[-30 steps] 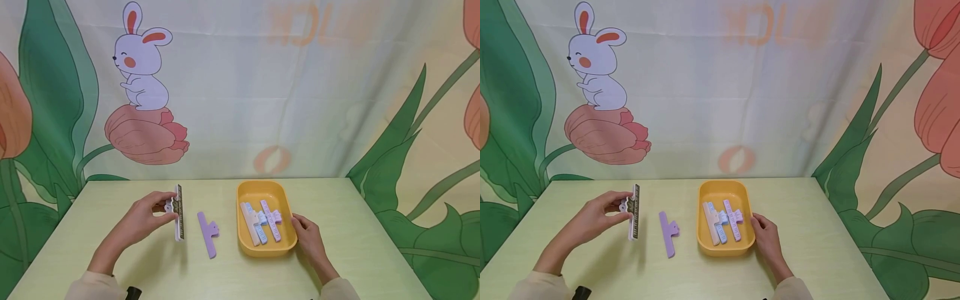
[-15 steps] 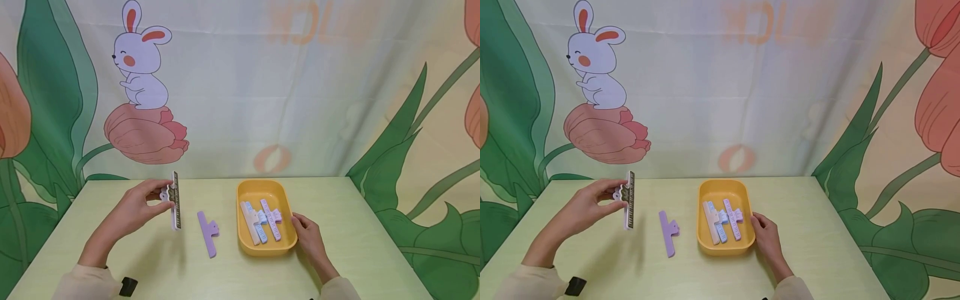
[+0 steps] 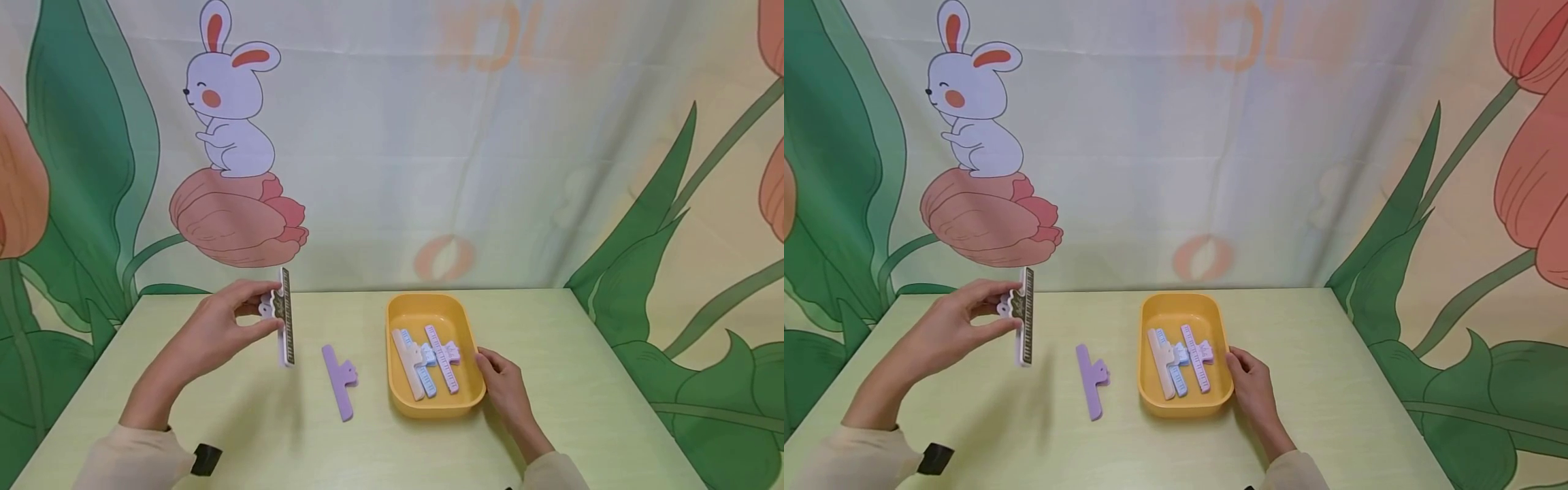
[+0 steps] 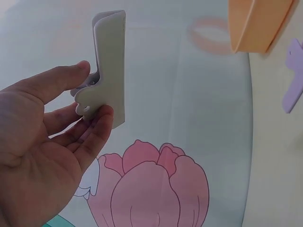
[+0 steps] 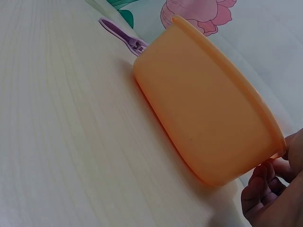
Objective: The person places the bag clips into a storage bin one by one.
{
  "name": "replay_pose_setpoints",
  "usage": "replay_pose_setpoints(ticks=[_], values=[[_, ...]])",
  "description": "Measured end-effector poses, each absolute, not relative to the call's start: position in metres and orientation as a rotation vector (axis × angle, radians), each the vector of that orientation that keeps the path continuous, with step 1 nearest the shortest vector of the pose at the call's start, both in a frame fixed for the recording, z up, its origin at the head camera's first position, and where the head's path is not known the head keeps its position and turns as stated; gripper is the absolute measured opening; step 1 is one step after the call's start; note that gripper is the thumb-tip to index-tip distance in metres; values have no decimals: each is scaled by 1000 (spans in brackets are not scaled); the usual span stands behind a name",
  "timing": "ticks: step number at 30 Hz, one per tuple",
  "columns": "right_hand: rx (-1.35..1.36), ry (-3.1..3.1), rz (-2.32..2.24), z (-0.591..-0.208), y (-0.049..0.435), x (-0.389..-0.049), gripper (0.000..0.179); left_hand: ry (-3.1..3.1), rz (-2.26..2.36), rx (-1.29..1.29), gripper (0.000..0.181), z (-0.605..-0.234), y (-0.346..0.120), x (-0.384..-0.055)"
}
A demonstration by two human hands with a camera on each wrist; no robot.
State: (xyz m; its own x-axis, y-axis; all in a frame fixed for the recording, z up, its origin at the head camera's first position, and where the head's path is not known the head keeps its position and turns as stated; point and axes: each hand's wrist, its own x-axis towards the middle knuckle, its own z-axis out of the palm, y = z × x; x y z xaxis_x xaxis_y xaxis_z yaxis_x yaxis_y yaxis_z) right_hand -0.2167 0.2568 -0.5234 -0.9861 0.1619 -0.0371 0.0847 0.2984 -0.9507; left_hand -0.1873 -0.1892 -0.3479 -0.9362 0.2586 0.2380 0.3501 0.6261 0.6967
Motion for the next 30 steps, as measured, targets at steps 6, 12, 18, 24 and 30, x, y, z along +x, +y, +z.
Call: replay_pose_setpoints(ticks=[6, 12, 18, 24, 30], values=[[-233, -2479, 1799, -523, 257, -216, 41, -2736, -1213, -509, 58, -345, -189, -187], [-250, -2478, 1799, -523, 256, -217, 42, -2742, -1210, -503, 58, -345, -188, -187], [-257, -2487, 1801, -523, 256, -216, 42, -2747, -1222, -498, 58, -347, -187, -189], [-255, -2488, 1802, -522, 257, -216, 43, -2755, -1231, -492, 58, -348, -183, -192], [-253, -2481, 1814, -520, 257, -216, 42, -2770, -1230, -483, 58, -349, -179, -194]])
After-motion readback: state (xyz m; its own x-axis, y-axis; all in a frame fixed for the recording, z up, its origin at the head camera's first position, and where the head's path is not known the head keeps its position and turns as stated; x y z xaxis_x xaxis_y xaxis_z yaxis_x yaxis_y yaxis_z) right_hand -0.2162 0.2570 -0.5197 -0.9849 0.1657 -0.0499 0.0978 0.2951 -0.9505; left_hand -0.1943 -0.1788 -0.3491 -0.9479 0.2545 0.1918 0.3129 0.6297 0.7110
